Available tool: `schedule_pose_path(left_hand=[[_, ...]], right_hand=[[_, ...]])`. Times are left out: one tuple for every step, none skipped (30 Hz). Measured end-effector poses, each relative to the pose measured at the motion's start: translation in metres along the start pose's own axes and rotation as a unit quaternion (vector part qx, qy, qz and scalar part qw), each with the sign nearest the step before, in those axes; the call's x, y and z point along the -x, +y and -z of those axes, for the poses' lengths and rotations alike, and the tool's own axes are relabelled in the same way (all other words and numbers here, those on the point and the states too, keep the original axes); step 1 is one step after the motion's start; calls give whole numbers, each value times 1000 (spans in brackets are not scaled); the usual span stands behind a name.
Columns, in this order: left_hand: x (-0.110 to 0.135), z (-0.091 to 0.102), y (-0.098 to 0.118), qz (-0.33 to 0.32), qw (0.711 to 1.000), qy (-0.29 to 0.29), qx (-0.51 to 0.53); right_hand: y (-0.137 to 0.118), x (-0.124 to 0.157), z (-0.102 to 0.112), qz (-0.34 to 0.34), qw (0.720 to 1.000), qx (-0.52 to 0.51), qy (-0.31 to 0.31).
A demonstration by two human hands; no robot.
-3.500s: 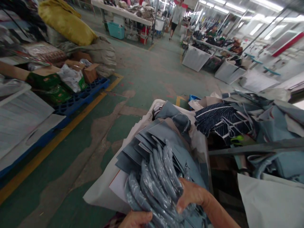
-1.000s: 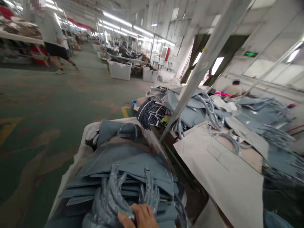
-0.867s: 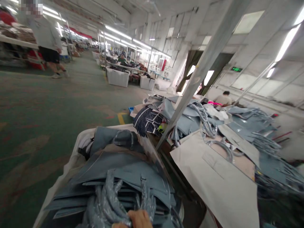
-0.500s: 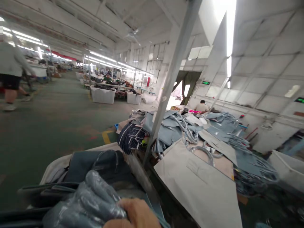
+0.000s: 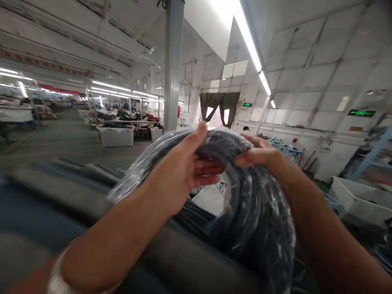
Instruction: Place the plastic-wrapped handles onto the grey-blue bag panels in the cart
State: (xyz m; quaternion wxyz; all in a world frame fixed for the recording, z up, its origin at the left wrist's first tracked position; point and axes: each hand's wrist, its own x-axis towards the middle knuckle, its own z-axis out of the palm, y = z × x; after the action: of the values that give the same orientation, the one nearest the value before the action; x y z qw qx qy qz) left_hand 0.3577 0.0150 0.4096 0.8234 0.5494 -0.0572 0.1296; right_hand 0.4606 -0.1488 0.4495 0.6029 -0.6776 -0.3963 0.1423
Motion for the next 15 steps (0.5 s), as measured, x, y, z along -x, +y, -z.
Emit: schedule_pose_path(left_hand=[[-34,-15,-2,24,999,-17,-18],[-68,-30,-7,43,997,-42,-40],[-99,-44,-16,58,994,-64,-60],[-125,-56,-28,59,992,-61,-96],[-144,-66,-43,54,990,-47,-120],[-154,-71,-63,42,989,-35,-140],[-156,-70,-86,26,987,-22,-159],[-148,-62,-112,5,983,-12,-181],[-133,-46,-143,-14,980,-1,-200],[-110,-23,-176,-51,970,18,-238],[-83,7,-211,-104,929,48,-353],[-53,40,-246,-99,888,113,-435],[-21,75,-281,-49,854,195,-480],[10,108,-313,18,823,295,-486],[38,136,-342,97,794,386,-459]], right_hand=[[5,-15,30,-12,999,23,24],[15,-30,61,-30,997,41,52],[29,-45,91,-55,994,51,84],[48,-57,119,-84,988,62,119],[71,-68,145,-106,982,69,141],[99,-77,168,-131,976,75,159],[131,-82,188,-159,967,83,181],[164,-85,204,-189,957,92,201],[198,-86,219,-219,945,101,222],[230,-84,231,-248,931,110,244],[258,-82,242,-274,918,116,262],[283,-79,252,-294,907,120,277],[302,-78,261,-310,898,124,288],[317,-77,271,-321,891,127,295],[327,-78,279,-330,886,131,299]])
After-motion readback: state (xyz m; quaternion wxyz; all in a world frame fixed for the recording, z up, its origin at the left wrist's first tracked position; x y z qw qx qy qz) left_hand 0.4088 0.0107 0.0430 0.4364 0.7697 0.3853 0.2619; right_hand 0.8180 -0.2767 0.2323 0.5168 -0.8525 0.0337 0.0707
